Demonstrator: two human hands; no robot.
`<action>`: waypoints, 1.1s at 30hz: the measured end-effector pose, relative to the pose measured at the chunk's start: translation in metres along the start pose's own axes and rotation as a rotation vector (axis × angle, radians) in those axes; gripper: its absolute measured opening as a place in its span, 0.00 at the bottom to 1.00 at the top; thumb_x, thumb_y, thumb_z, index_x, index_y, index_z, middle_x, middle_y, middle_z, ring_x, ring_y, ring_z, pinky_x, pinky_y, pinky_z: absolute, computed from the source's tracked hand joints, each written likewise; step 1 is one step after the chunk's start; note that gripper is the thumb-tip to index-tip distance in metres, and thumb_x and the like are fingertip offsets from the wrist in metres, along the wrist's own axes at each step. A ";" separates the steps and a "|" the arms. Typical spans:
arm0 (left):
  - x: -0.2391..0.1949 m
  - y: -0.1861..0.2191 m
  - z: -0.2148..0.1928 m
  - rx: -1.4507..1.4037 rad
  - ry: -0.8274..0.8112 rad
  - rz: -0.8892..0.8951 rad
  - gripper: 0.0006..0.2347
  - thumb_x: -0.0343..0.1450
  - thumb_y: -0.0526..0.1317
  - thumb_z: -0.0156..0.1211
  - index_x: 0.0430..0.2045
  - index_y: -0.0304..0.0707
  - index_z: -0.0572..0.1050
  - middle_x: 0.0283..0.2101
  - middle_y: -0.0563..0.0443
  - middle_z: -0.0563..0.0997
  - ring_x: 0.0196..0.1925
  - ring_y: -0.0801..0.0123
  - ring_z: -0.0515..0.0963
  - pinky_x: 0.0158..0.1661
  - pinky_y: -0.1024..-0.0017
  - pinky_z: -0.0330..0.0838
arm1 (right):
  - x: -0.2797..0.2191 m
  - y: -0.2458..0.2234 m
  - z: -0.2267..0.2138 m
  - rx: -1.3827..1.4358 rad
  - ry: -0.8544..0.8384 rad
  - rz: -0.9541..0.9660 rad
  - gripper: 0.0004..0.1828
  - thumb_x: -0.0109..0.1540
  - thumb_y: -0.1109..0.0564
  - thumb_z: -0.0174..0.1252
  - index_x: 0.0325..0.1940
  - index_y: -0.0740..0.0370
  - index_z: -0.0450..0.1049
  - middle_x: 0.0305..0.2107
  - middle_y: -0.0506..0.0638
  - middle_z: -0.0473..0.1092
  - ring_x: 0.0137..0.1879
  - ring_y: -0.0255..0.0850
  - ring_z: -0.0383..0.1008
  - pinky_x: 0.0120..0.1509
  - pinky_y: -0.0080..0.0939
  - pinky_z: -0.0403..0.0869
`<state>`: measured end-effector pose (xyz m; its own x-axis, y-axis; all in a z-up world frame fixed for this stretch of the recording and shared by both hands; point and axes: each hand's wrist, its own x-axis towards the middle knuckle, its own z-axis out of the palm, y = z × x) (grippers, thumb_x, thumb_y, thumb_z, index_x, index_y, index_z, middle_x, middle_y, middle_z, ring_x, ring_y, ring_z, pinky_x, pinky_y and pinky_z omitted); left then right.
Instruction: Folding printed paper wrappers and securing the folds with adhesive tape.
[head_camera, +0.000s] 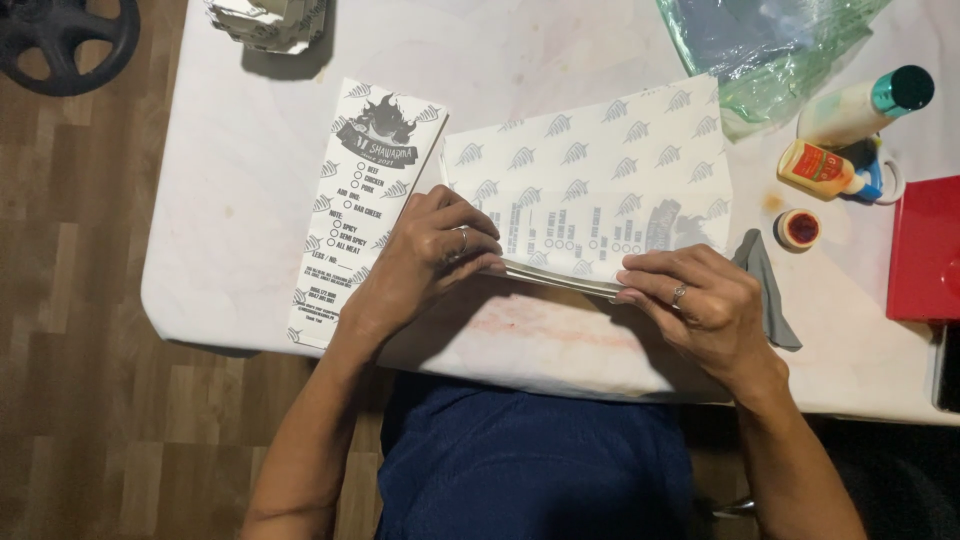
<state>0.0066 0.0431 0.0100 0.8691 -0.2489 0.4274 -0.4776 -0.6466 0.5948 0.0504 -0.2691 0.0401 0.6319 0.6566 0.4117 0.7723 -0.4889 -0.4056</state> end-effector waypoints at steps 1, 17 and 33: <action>0.001 0.001 -0.001 0.000 0.000 0.000 0.06 0.69 0.45 0.70 0.26 0.45 0.84 0.35 0.54 0.84 0.41 0.62 0.77 0.42 0.68 0.69 | 0.000 -0.001 0.000 0.000 0.000 0.000 0.03 0.62 0.56 0.68 0.37 0.55 0.85 0.36 0.49 0.82 0.42 0.47 0.82 0.45 0.43 0.79; -0.006 0.004 0.003 0.078 0.001 0.089 0.05 0.67 0.42 0.71 0.29 0.44 0.84 0.36 0.51 0.84 0.42 0.59 0.78 0.44 0.63 0.69 | -0.004 0.005 0.006 -0.068 0.020 -0.004 0.03 0.64 0.57 0.67 0.36 0.54 0.85 0.35 0.47 0.82 0.41 0.47 0.82 0.43 0.41 0.79; -0.013 0.000 0.025 0.201 0.160 0.174 0.07 0.74 0.43 0.59 0.32 0.41 0.79 0.34 0.52 0.81 0.36 0.61 0.78 0.44 0.63 0.71 | -0.009 0.007 0.014 -0.269 0.127 -0.042 0.04 0.65 0.55 0.64 0.37 0.51 0.83 0.23 0.44 0.79 0.32 0.43 0.80 0.38 0.39 0.79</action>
<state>-0.0009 0.0285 -0.0125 0.7378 -0.2624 0.6220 -0.5687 -0.7380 0.3633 0.0490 -0.2704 0.0221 0.5888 0.6109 0.5293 0.7769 -0.6085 -0.1619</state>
